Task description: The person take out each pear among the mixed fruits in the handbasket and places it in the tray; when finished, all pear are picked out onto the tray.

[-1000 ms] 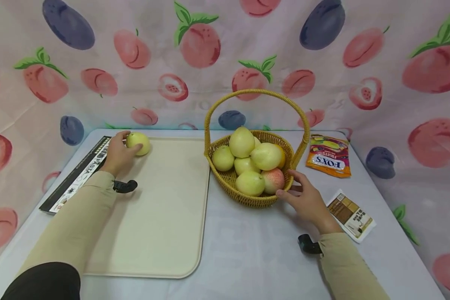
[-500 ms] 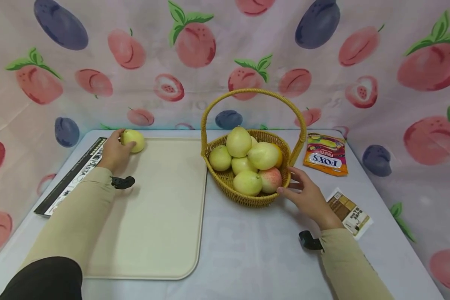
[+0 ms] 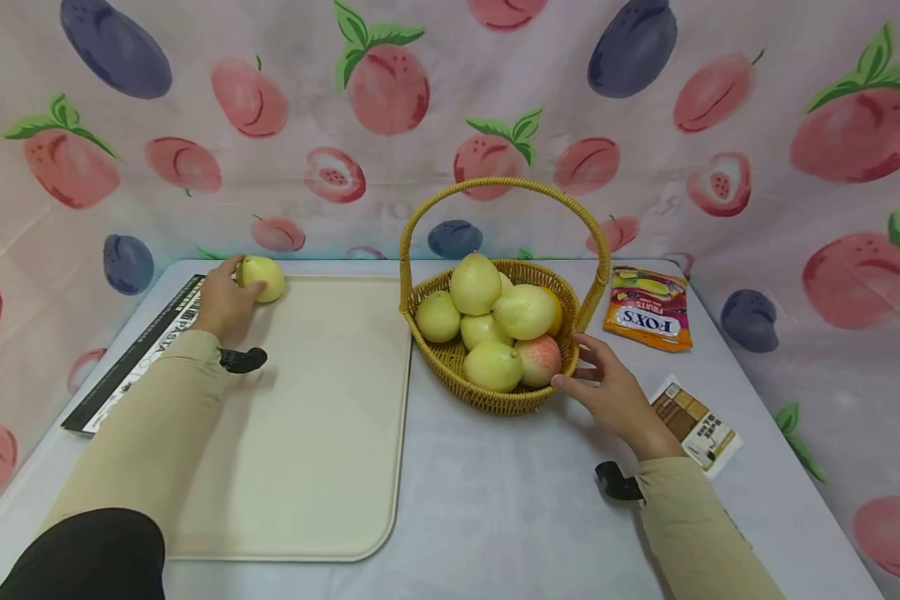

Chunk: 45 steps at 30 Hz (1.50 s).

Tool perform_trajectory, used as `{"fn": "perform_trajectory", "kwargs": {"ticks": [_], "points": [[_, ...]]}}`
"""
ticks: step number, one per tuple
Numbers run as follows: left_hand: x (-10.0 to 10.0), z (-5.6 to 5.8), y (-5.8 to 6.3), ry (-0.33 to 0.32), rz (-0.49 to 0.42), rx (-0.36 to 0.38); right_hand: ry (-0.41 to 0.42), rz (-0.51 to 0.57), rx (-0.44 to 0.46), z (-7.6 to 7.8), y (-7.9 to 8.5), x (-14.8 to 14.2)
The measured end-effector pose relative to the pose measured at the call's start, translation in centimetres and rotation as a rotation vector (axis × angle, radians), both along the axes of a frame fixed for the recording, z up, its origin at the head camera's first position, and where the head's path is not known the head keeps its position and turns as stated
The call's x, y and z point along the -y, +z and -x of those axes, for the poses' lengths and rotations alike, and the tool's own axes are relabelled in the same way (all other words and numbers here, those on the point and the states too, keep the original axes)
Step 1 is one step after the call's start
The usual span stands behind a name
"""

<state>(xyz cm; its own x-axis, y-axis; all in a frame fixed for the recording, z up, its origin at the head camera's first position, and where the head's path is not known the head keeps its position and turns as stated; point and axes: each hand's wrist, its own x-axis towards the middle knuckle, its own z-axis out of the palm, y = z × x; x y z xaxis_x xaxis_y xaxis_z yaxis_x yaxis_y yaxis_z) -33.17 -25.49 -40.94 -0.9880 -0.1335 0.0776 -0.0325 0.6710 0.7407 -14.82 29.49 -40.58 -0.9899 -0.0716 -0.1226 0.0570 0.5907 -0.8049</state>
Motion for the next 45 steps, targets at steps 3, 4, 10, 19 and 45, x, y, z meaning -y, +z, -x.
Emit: {"fn": "perform_trajectory", "kwargs": {"ticks": [3,4,10,19,45], "points": [[0.0,-0.3,0.2,0.007,0.009,0.006,0.002,0.001,-0.002,0.0,-0.1,0.1],[0.0,-0.4,0.3,0.009,0.019,0.001,0.002,0.001,-0.001,0.0,-0.2,0.1],[-0.2,-1.1,1.3,-0.022,0.064,-0.076,-0.009,-0.008,0.009,-0.2,-0.2,0.1],[-2.2,-3.7,3.4,-0.169,0.099,-0.11,-0.009,-0.009,0.007,-0.1,0.0,-0.1],[-14.3,-10.8,6.5,-0.632,0.027,-0.211,-0.019,-0.001,0.015,0.0,-0.2,0.0]]}}
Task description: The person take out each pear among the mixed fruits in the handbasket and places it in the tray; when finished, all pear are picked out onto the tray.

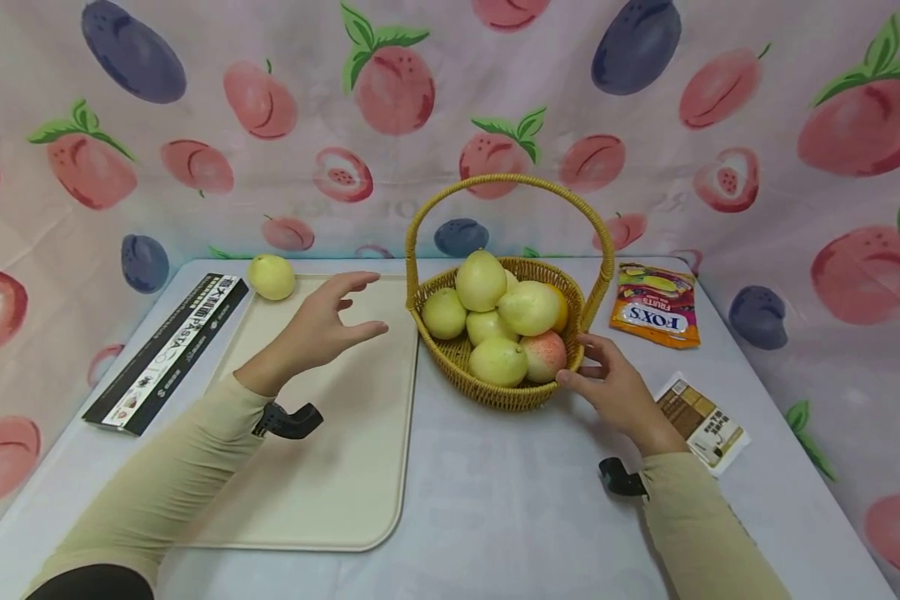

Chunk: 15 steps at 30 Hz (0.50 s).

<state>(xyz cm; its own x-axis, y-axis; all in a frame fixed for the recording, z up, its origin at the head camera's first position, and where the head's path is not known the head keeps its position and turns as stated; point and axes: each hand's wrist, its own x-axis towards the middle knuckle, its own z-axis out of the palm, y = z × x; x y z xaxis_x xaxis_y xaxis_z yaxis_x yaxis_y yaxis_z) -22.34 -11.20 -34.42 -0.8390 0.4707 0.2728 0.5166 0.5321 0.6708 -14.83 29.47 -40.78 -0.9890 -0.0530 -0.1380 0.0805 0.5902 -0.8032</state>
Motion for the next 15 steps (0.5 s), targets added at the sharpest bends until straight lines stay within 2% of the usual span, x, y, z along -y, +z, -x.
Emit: {"fn": "perform_trajectory", "kwargs": {"ticks": [8,15], "points": [[-3.7,-1.1,-1.1,-0.143,0.049,0.073,0.003,0.002,0.006,0.1,0.1,0.1],[-6.6,-1.6,-1.5,-0.221,0.057,0.097,0.0,0.008,0.013,0.0,0.1,0.1]]}}
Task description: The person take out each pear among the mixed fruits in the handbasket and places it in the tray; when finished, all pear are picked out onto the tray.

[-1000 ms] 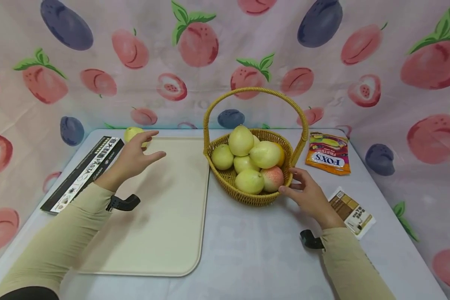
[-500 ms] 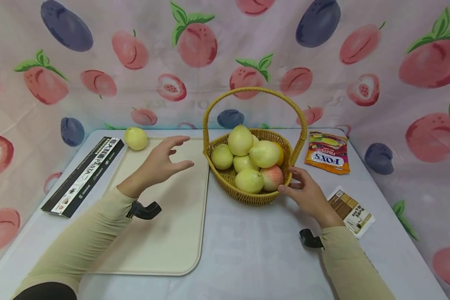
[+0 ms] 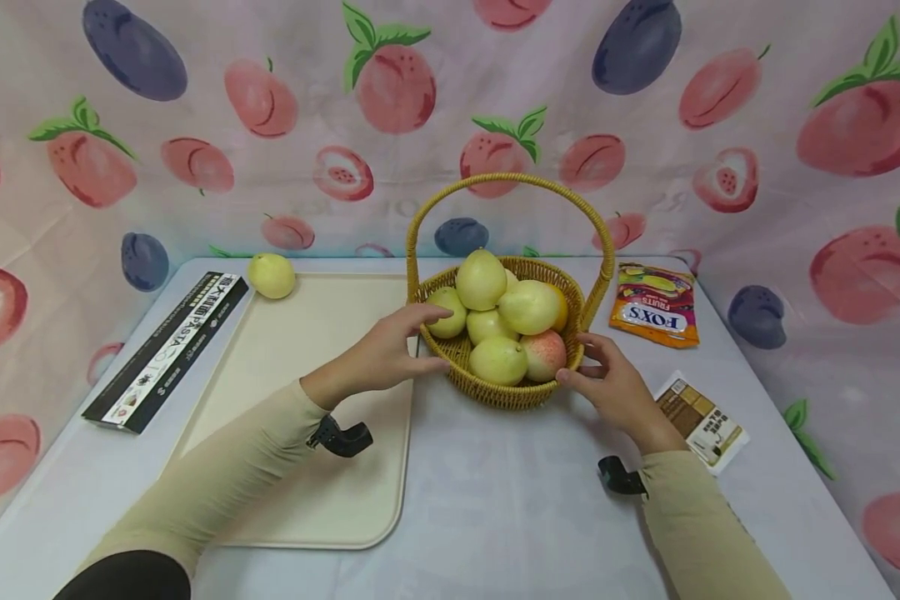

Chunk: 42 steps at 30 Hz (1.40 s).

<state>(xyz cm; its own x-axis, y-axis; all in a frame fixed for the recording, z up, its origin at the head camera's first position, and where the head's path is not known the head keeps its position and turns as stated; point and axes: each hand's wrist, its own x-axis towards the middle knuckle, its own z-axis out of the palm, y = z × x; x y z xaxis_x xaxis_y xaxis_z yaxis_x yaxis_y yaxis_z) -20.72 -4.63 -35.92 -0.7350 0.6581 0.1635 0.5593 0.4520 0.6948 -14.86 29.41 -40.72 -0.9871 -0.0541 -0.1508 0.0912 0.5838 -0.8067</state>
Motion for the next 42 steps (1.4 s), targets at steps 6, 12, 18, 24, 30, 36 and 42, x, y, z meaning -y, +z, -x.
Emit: {"fn": "perform_trajectory", "kwargs": {"ticks": [6,12,18,24,30,36,42], "points": [[-2.1,0.1,-0.4,-0.055,0.018,0.007,-0.004,0.004,0.001,-0.1,-0.1,0.0],[-3.6,0.4,-1.0,-0.093,0.056,0.044,-0.004,0.015,-0.002,-0.1,-0.2,0.1],[-4.8,1.0,-1.1,-0.096,0.108,0.076,-0.002,0.012,-0.007,-0.2,-0.2,0.2],[-5.8,1.6,-1.3,-0.11,0.146,0.06,-0.003,0.022,0.001,-0.2,-0.2,0.2],[-6.6,1.8,-1.5,-0.136,0.134,0.023,0.001,0.024,-0.007,-0.1,-0.2,0.2],[-7.1,1.8,-1.4,-0.145,0.178,0.01,0.0,0.021,-0.013,-0.1,-0.3,0.1],[-7.3,2.0,-1.3,-0.155,0.237,0.015,-0.004,0.026,-0.016,-0.2,-0.3,0.0]]}}
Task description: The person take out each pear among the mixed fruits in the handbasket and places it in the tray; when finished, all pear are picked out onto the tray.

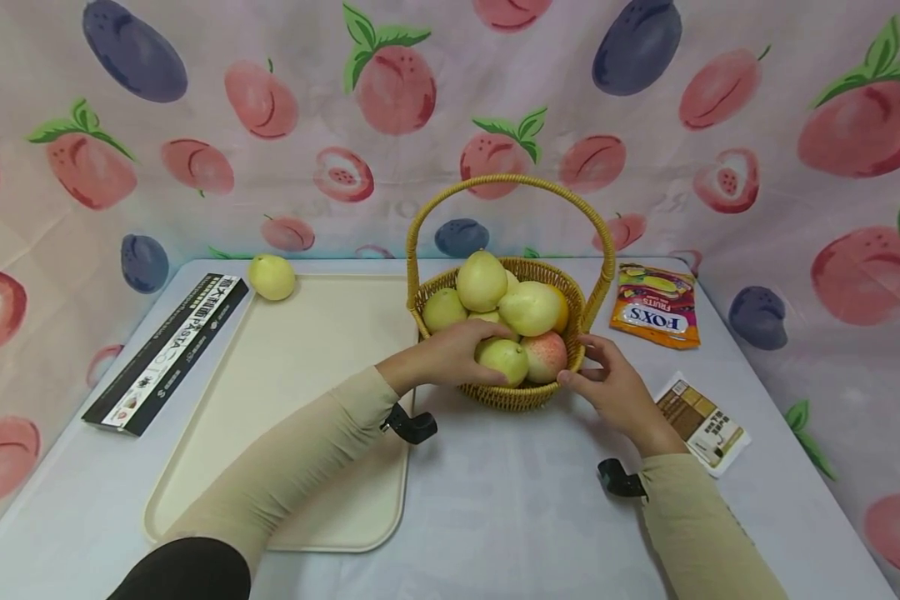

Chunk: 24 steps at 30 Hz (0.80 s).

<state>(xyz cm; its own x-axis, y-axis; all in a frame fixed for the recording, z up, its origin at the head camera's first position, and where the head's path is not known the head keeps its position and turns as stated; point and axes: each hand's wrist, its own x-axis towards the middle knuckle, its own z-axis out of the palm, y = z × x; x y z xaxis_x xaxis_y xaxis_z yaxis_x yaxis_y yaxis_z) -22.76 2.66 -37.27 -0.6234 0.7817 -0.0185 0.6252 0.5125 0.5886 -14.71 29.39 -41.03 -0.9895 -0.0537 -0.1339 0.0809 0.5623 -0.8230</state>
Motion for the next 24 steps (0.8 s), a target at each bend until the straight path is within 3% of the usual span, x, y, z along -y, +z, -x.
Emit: {"fn": "perform_trajectory", "kwargs": {"ticks": [18,24], "points": [[0.6,0.62,-0.15,0.016,-0.056,0.128,-0.002,0.013,0.005,0.02,-0.12,-0.04],[0.19,0.84,-0.14,-0.011,-0.024,0.095,0.007,0.015,-0.005,0.1,0.01,0.03]]}}
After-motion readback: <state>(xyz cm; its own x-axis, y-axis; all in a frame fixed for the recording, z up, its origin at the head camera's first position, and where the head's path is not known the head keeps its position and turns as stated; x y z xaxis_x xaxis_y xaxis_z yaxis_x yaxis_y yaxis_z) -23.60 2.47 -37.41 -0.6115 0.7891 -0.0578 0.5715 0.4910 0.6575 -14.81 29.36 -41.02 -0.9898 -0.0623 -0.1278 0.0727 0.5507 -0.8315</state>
